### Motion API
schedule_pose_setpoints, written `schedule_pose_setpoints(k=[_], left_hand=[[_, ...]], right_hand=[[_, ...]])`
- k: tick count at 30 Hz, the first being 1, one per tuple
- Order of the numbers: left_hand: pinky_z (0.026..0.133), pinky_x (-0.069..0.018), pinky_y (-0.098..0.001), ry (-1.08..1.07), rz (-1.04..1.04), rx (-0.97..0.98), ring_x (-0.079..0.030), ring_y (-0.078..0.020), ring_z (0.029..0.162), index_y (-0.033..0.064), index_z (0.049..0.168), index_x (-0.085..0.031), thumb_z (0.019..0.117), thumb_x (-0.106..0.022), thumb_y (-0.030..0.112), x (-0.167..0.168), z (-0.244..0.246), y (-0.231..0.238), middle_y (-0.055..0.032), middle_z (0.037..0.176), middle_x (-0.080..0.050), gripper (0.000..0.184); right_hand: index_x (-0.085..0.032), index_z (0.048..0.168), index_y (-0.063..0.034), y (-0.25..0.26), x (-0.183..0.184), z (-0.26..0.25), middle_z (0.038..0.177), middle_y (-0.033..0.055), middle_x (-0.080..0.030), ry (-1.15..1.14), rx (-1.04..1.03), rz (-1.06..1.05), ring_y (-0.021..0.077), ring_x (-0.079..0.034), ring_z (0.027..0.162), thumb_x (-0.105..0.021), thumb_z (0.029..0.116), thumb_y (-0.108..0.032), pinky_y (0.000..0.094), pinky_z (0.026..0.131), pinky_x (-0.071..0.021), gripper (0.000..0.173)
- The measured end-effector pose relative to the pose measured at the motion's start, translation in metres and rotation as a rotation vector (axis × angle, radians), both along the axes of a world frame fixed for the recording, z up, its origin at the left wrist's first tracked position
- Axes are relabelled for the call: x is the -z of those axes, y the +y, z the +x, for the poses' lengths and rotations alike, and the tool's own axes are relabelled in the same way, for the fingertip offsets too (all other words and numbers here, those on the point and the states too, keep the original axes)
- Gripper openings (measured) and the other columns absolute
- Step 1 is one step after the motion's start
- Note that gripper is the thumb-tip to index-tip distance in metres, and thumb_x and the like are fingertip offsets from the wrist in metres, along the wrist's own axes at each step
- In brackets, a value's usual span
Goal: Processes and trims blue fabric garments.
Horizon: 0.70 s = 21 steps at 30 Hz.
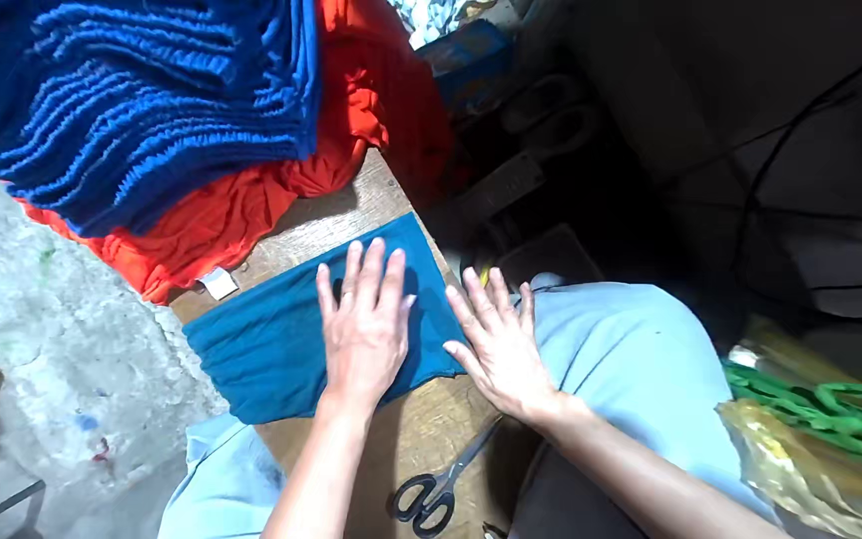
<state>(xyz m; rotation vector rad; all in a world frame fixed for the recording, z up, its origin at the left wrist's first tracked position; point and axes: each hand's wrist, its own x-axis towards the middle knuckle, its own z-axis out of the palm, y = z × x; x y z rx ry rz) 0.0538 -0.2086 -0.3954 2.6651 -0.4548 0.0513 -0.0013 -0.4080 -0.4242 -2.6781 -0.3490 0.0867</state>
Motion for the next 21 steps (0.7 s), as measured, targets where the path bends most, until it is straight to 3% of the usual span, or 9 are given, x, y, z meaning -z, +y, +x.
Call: schedule_pose_setpoints(k=[2,4,7,10,12,14,16,18,21], left_hand=[[0.118,-0.0086,-0.0717,0.036,0.131,0.02,-0.023,-0.0349,0.155,0.0141,0.158,-0.04,0.1081,-0.039,0.043,0.019,0.009,-0.01,-0.0108,0.166,-0.032,0.058],[0.115,-0.0032,-0.0752,0.06,0.223,-0.016,-0.018,-0.0361,0.156,0.0195,0.162,-0.033,0.1067,-0.028,0.054,0.038,0.014,-0.011,-0.0086,0.169,-0.025,0.065],[0.115,-0.0026,-0.0751,0.068,0.243,-0.03,-0.018,-0.0375,0.156,0.02,0.162,-0.031,0.1063,-0.024,0.057,0.042,0.014,-0.01,-0.0101,0.169,-0.024,0.067],[0.114,-0.0002,-0.0765,0.096,0.187,0.011,-0.014,-0.0374,0.157,0.017,0.163,-0.029,0.1069,-0.027,0.054,0.032,0.018,-0.006,-0.0125,0.17,-0.021,0.068],[0.118,-0.0081,-0.073,0.085,0.085,0.023,-0.021,-0.0374,0.155,0.0116,0.16,-0.036,0.1078,-0.036,0.045,0.01,0.004,-0.002,-0.0162,0.166,-0.028,0.062],[0.115,-0.0346,-0.0604,0.125,0.007,0.009,-0.046,-0.0372,0.142,0.0032,0.146,-0.053,0.1071,-0.048,0.026,-0.026,-0.046,0.001,-0.0198,0.151,-0.05,0.046],[0.086,-0.0571,-0.0505,0.135,-0.026,-0.007,-0.069,-0.0342,0.103,0.0013,0.115,-0.071,0.0999,-0.056,0.017,-0.037,-0.12,0.003,-0.0176,0.111,-0.07,0.027],[0.07,-0.0605,-0.0469,0.233,-0.02,0.005,-0.072,-0.0325,0.085,0.004,0.1,-0.075,0.0946,-0.062,0.017,-0.031,-0.186,-0.001,-0.0147,0.092,-0.072,0.019],[0.075,-0.06,-0.0508,0.41,0.057,0.001,-0.071,-0.0394,0.096,0.0055,0.112,-0.075,0.0926,-0.068,0.013,-0.025,-0.225,-0.014,-0.0204,0.107,-0.071,0.022]], right_hand=[[-0.045,0.157,-0.0252,-0.006,0.005,-0.011,0.165,0.0137,-0.032,0.038,-0.012,-0.047,0.0452,-0.022,0.153,-0.036,0.1052,-0.048,0.0814,0.109,-0.0119,0.057],[-0.045,0.156,-0.0287,-0.012,0.007,-0.014,0.164,0.0172,-0.033,0.088,-0.011,-0.061,0.0483,-0.022,0.152,-0.039,0.1048,-0.047,0.0828,0.108,-0.0111,0.055],[-0.045,0.156,-0.0277,-0.015,0.008,-0.014,0.163,0.0198,-0.034,0.117,-0.022,-0.019,0.0497,-0.026,0.15,-0.038,0.1055,-0.048,0.0808,0.109,-0.0149,0.055],[-0.039,0.159,-0.0161,-0.018,0.002,-0.012,0.165,0.0196,-0.029,0.13,-0.015,0.051,0.0463,-0.023,0.152,-0.034,0.1069,-0.047,0.0743,0.115,-0.0163,0.061],[-0.042,0.156,-0.0075,-0.027,-0.006,-0.013,0.162,0.0204,-0.036,0.089,0.009,0.107,0.0433,-0.032,0.15,-0.037,0.107,-0.044,0.0663,0.117,-0.0235,0.061],[-0.059,0.14,-0.0026,-0.035,-0.015,-0.019,0.142,0.023,-0.057,0.013,0.037,0.125,0.0436,-0.054,0.131,-0.047,0.105,-0.036,0.061,0.107,-0.04,0.05],[-0.071,0.115,-0.0032,-0.036,-0.019,-0.023,0.112,0.0211,-0.068,-0.067,0.054,0.102,0.0437,-0.063,0.106,-0.051,0.1026,-0.035,0.0591,0.089,-0.0452,0.04],[-0.072,0.102,-0.0035,-0.03,-0.02,-0.025,0.099,0.0197,-0.068,-0.055,0.037,0.047,0.0439,-0.063,0.097,-0.053,0.1012,-0.04,0.0595,0.083,-0.0439,0.041],[-0.07,0.1,0.0011,-0.016,-0.021,-0.02,0.093,0.0228,-0.067,0.042,-0.016,0.015,0.0465,-0.063,0.094,-0.067,0.0977,-0.034,0.0615,0.081,-0.0445,0.036]])
